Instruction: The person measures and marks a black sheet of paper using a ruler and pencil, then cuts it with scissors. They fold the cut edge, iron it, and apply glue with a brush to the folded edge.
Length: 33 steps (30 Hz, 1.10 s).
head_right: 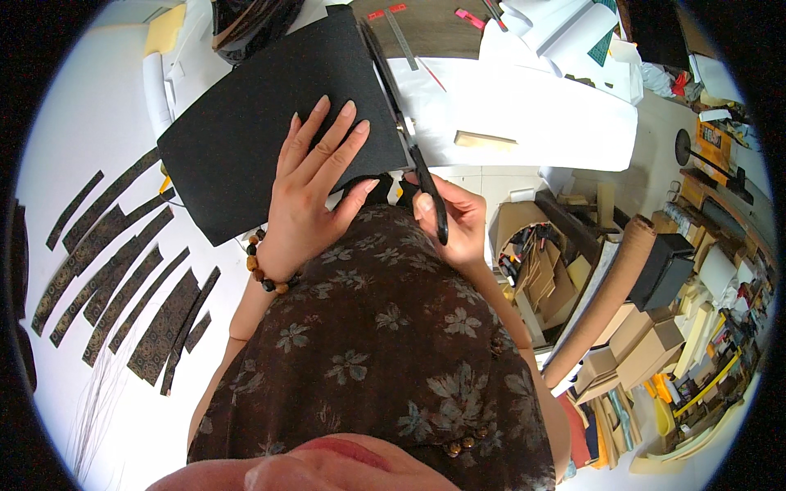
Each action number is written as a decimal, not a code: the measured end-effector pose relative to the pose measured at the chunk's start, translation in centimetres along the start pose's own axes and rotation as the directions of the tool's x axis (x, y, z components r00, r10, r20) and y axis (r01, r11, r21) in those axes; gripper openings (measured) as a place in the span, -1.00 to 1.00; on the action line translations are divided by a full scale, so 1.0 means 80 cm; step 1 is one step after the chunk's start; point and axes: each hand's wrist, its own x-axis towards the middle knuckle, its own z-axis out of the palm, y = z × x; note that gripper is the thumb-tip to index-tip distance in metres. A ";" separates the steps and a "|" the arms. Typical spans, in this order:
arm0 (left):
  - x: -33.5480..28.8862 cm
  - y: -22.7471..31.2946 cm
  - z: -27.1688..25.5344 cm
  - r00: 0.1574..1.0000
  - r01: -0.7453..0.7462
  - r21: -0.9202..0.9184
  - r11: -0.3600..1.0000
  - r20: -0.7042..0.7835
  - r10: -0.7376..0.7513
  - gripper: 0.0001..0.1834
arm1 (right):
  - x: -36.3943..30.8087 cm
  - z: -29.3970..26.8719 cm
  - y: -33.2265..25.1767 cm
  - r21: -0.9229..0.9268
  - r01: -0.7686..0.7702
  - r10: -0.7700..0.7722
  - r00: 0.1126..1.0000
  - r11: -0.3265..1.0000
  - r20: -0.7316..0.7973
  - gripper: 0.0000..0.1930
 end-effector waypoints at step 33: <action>0.000 0.002 -0.001 1.000 0.015 -0.042 0.999 -0.026 -0.016 -0.32 | 0.013 -0.004 -0.002 -0.078 0.004 -0.001 0.999 0.997 0.041 -0.60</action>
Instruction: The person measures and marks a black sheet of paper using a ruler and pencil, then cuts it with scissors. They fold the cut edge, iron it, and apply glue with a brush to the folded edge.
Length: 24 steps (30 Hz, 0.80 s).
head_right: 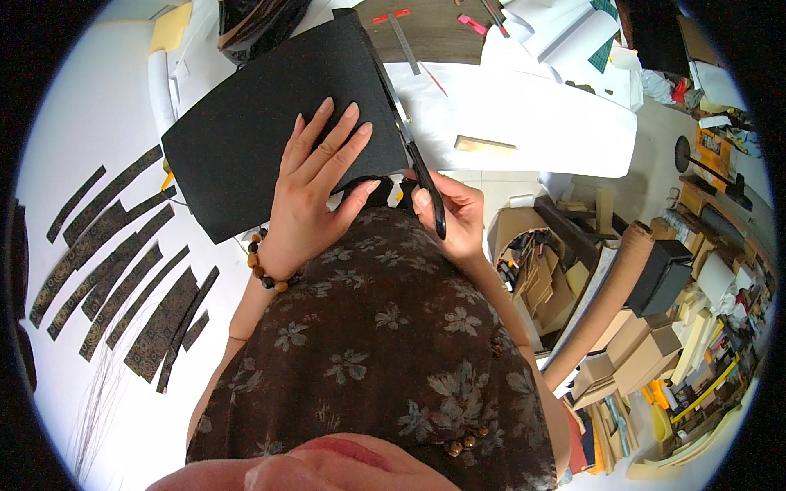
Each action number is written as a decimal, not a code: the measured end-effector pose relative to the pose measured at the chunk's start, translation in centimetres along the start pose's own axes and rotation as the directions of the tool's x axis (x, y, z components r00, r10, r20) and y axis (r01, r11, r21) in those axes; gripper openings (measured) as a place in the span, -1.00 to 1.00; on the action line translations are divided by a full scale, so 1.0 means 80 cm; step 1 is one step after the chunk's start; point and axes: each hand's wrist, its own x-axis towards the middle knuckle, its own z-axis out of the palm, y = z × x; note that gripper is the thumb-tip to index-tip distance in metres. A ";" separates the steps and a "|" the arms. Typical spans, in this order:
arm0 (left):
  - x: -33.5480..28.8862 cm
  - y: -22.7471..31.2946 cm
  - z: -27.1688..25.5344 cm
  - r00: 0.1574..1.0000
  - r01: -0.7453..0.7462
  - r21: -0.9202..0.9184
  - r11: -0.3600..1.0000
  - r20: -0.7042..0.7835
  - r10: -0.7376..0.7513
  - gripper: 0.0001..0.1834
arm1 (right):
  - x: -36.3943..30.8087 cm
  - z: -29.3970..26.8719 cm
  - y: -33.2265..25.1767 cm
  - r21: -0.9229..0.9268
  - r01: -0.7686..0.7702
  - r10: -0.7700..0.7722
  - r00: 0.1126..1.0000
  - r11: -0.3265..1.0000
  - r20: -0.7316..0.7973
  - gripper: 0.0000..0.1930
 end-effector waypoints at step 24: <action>0.002 0.002 -0.001 1.000 0.001 0.006 1.000 0.011 -0.001 -0.31 | 0.002 0.016 0.004 0.075 0.020 -0.019 1.000 0.997 -0.025 -0.63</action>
